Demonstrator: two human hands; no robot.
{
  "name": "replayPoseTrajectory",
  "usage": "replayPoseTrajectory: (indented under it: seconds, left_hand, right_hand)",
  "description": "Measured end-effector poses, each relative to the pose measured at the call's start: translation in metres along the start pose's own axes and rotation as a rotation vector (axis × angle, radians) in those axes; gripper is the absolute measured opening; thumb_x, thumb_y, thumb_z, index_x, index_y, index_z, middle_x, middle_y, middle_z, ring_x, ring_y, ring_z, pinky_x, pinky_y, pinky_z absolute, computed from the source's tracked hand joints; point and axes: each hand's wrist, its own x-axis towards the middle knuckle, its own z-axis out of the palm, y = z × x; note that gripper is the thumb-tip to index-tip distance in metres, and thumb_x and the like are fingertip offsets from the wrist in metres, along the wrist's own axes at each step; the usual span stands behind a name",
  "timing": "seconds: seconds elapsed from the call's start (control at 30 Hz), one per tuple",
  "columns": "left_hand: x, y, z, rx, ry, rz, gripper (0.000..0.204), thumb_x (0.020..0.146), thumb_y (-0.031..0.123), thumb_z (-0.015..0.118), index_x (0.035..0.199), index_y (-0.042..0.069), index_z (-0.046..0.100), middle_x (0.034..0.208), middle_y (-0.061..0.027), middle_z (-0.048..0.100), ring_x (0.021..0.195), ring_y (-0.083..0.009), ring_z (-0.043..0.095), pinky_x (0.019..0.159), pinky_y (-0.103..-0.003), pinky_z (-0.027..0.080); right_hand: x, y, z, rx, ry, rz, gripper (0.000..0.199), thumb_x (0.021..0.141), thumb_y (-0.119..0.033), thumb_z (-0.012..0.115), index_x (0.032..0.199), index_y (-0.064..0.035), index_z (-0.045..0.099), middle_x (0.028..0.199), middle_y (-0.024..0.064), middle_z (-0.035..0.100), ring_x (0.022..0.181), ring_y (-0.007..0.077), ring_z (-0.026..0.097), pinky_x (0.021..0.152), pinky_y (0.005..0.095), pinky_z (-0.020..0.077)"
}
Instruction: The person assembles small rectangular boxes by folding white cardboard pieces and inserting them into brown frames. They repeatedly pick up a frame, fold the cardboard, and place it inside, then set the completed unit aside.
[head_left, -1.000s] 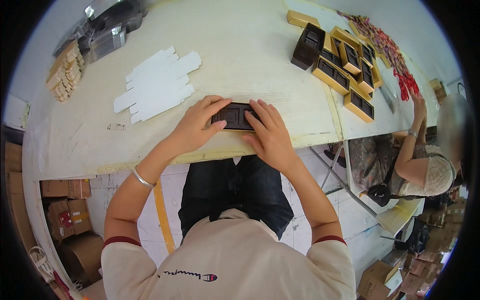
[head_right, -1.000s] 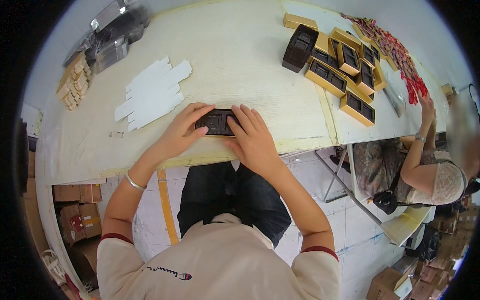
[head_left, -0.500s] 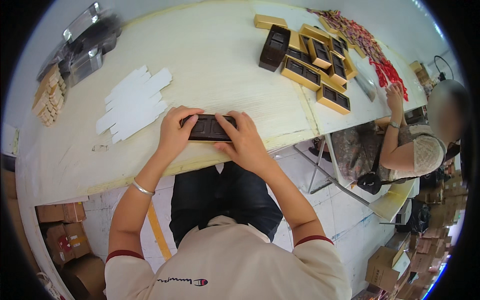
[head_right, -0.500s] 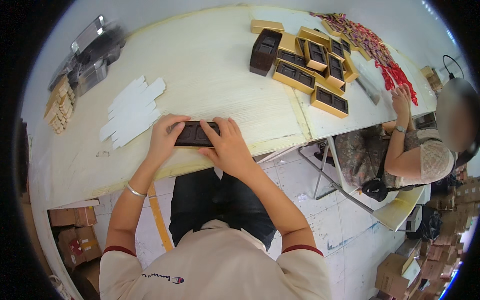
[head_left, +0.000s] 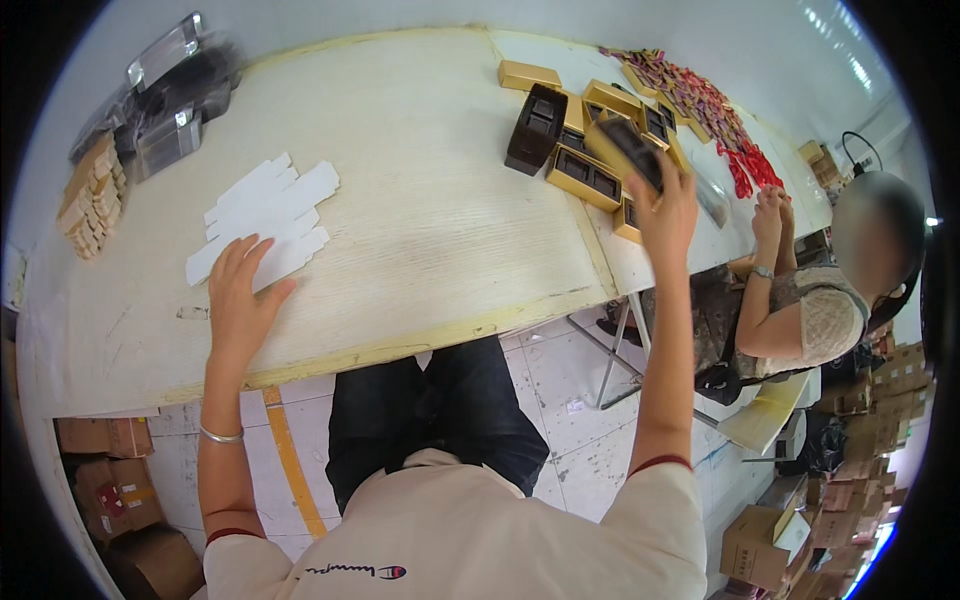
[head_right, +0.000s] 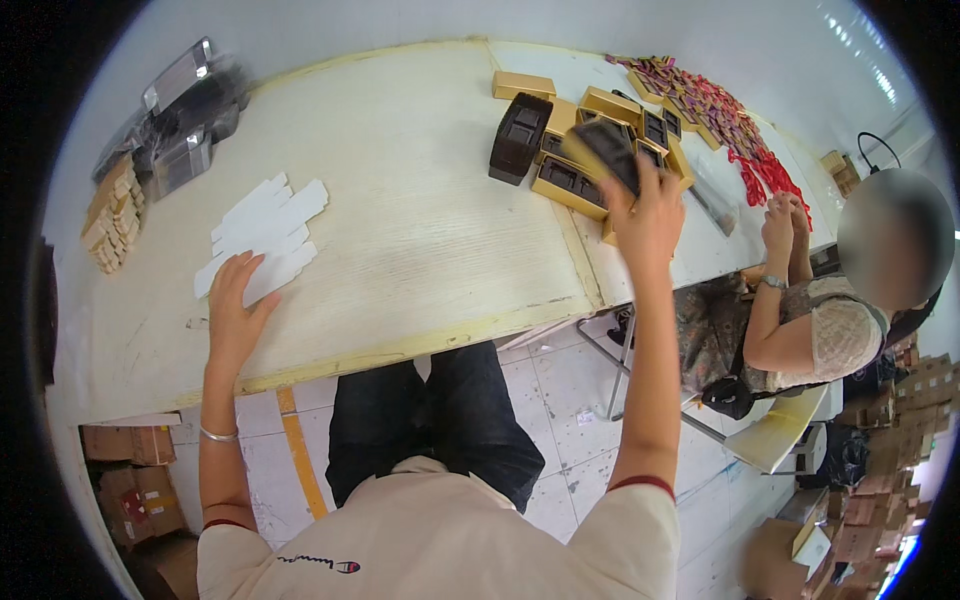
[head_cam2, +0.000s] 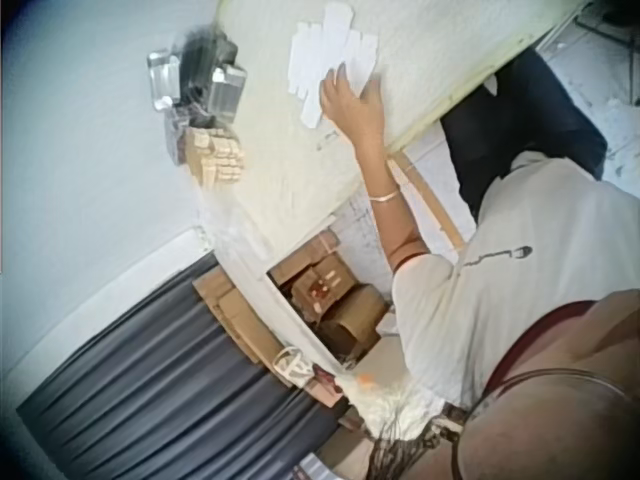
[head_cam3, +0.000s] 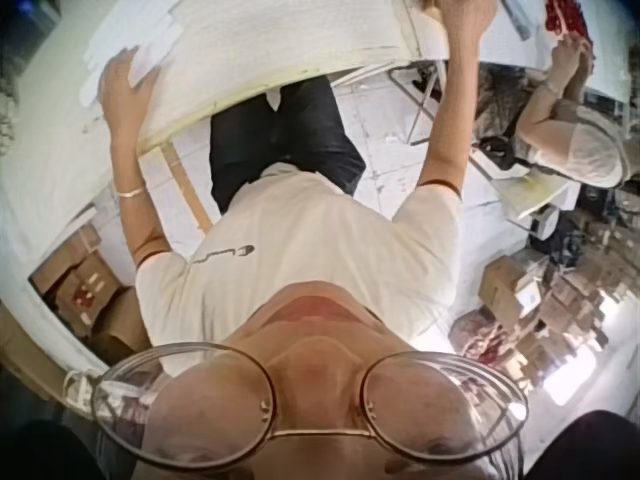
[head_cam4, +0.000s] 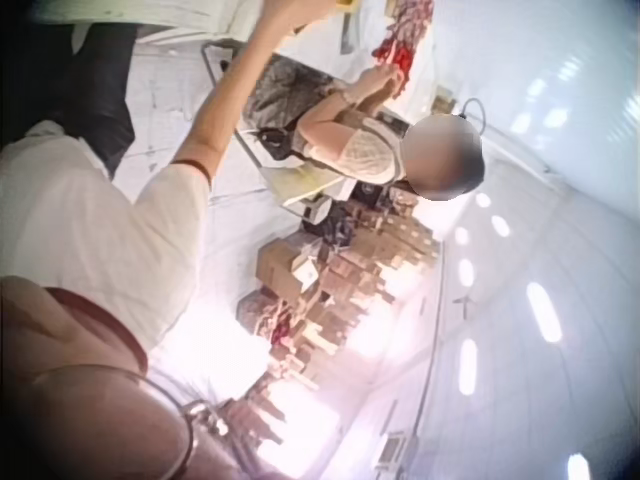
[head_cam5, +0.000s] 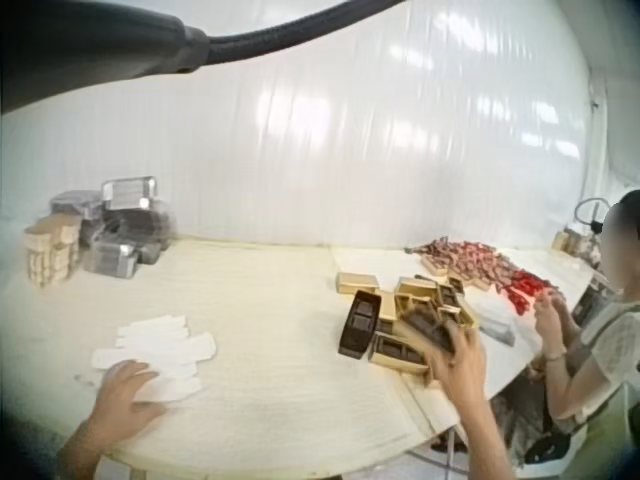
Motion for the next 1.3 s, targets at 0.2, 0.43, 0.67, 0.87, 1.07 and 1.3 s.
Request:
replayPoseTrajectory:
  seconds: [0.2,0.43,0.67,0.87,1.07,1.3]
  left_hand:
    - [-0.005,-0.018,0.003,-0.050,-0.159,-0.106,0.043,0.081,0.018,0.070,0.119,0.001,0.059,0.121,-0.0181,0.060,0.110,-0.0359,0.056,0.095,-0.041,0.044]
    - [-0.006,-0.040,-0.006,-0.153,-0.116,0.060,0.023,0.086,0.006,0.061,0.108,-0.001,0.064,0.100,-0.0200,0.066,0.089,-0.0351,0.064,0.079,-0.038,0.050]
    - [0.001,-0.070,-0.029,0.126,0.344,0.116,0.018,0.086,0.000,0.059,0.101,0.002,0.067,0.096,-0.0141,0.069,0.086,-0.0299,0.068,0.073,-0.034,0.054]
    - [-0.023,0.034,-0.025,0.049,0.359,0.599,0.022,0.075,0.002,0.066,0.096,0.005,0.069,0.098,-0.0097,0.069,0.090,-0.0260,0.068,0.071,-0.034,0.056]
    - [-0.068,0.072,0.019,-0.173,-0.068,0.574,0.024,0.074,0.013,0.071,0.096,0.005,0.067,0.101,-0.0074,0.066,0.093,-0.0262,0.063,0.078,-0.034,0.054]
    - [-0.045,0.059,0.010,-0.306,-0.311,0.237,0.048,0.076,0.033,0.075,0.112,0.003,0.063,0.127,-0.0159,0.056,0.123,-0.0335,0.048,0.100,-0.040,0.042]
  right_hand:
    - [0.042,0.019,0.048,-0.213,0.018,-0.061,0.065,0.083,-0.047,0.066,0.133,-0.0080,0.050,0.131,0.0275,0.047,0.116,0.0407,0.050,0.094,0.0477,0.0412]
    - [-0.026,-0.030,0.031,0.160,-0.029,-0.127,0.048,0.081,-0.018,0.071,0.123,-0.0032,0.054,0.123,0.0221,0.052,0.111,0.0376,0.051,0.092,0.0433,0.0416]
    - [-0.057,-0.076,0.016,0.418,-0.092,-0.117,0.042,0.082,-0.008,0.068,0.121,-0.0004,0.055,0.122,0.0212,0.054,0.110,0.0386,0.053,0.094,0.0431,0.0427]
    - [-0.102,-0.146,-0.011,0.673,-0.125,-0.366,0.042,0.078,-0.011,0.071,0.118,-0.0013,0.060,0.124,0.0203,0.055,0.111,0.0359,0.054,0.092,0.0449,0.0443]
    - [-0.145,-0.179,-0.007,0.665,-0.505,-0.661,0.039,0.076,-0.020,0.072,0.109,-0.0013,0.063,0.123,0.0174,0.057,0.112,0.0364,0.052,0.093,0.0453,0.0440]
    - [-0.131,-0.186,0.006,0.831,-0.661,-0.518,0.038,0.071,-0.009,0.076,0.106,0.0002,0.063,0.122,0.0170,0.058,0.115,0.0383,0.052,0.096,0.0424,0.0446]
